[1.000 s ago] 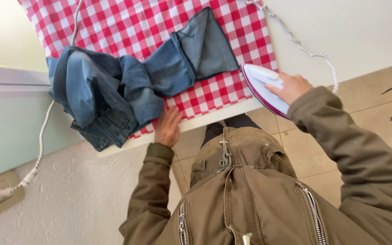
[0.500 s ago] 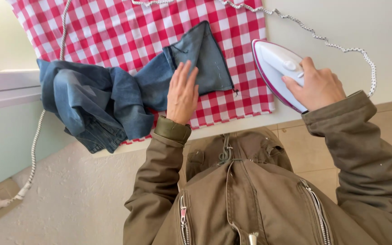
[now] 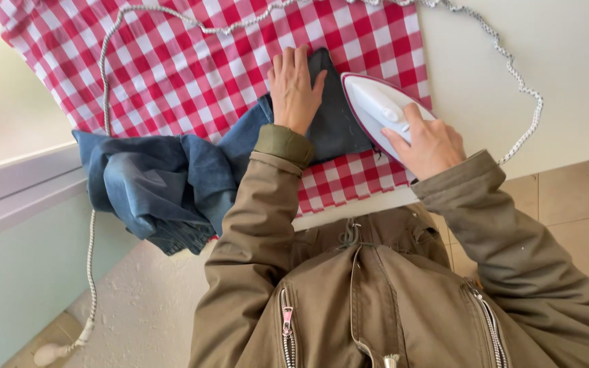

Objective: The person plugs in an iron and irons a red and white checkered cloth on a table. They then pick up a pair of blue jeans, fold the hem, and iron the folded edge of the jeans on the same table.

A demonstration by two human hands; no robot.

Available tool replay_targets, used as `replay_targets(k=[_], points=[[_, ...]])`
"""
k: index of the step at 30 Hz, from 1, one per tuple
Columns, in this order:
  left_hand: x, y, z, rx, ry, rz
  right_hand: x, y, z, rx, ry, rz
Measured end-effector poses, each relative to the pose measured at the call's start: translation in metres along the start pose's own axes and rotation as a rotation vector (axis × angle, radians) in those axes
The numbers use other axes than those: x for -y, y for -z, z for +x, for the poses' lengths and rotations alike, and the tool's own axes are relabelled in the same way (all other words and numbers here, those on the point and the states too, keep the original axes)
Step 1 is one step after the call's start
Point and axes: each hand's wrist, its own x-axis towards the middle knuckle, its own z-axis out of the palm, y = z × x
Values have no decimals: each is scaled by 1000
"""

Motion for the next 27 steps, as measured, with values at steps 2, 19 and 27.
replay_targets(k=[2,19,27], points=[[8,-10,8,-7,-1,1,7,-2,3,-2,-7,-12],[19,-19,27,36,22,-282,14,-19,17,-27,-18,-1],[21,-14,35,55,-16,-225,30,-12,28,-8,26,21]])
